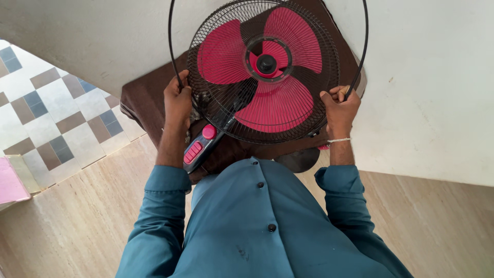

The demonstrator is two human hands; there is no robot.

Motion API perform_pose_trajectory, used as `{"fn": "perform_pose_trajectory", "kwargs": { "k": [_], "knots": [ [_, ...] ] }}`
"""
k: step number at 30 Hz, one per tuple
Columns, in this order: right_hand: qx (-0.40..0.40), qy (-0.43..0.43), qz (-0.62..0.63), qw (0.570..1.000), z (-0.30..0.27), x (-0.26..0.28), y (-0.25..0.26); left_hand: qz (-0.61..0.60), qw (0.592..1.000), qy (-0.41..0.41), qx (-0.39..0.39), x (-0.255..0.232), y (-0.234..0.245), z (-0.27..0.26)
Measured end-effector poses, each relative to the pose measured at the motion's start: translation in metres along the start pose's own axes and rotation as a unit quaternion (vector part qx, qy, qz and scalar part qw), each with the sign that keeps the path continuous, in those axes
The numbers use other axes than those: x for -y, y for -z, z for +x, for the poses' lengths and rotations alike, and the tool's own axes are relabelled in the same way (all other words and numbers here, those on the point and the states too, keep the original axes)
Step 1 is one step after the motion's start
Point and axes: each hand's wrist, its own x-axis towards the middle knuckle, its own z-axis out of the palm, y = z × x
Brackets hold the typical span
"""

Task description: The person assembles a red electric fan by attaching the fan blades, securing the front grill, and fitting the outer ring. The person uses a screwdriver to tighten components and ensures the fan is properly assembled.

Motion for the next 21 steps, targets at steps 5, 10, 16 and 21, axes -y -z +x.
{"fn": "perform_pose_trajectory", "kwargs": {
  "k": [5,10,16,21],
  "knots": [
    [-0.003,-0.004,0.017,1.000,-0.001,-0.003,0.002,0.016,0.999,0.030,-0.005,-0.006,-0.002,-0.003],
    [-0.001,0.009,0.011,1.000,0.005,-0.006,0.002,-0.004,0.999,0.034,0.002,-0.011,-0.004,-0.003],
    [-0.003,0.009,0.005,1.000,0.009,-0.008,-0.001,0.031,0.999,0.016,0.004,-0.007,-0.003,-0.002],
    [-0.011,0.004,0.007,1.000,0.007,-0.006,-0.002,0.004,1.000,0.015,0.013,-0.003,-0.002,0.000]
  ]
}}
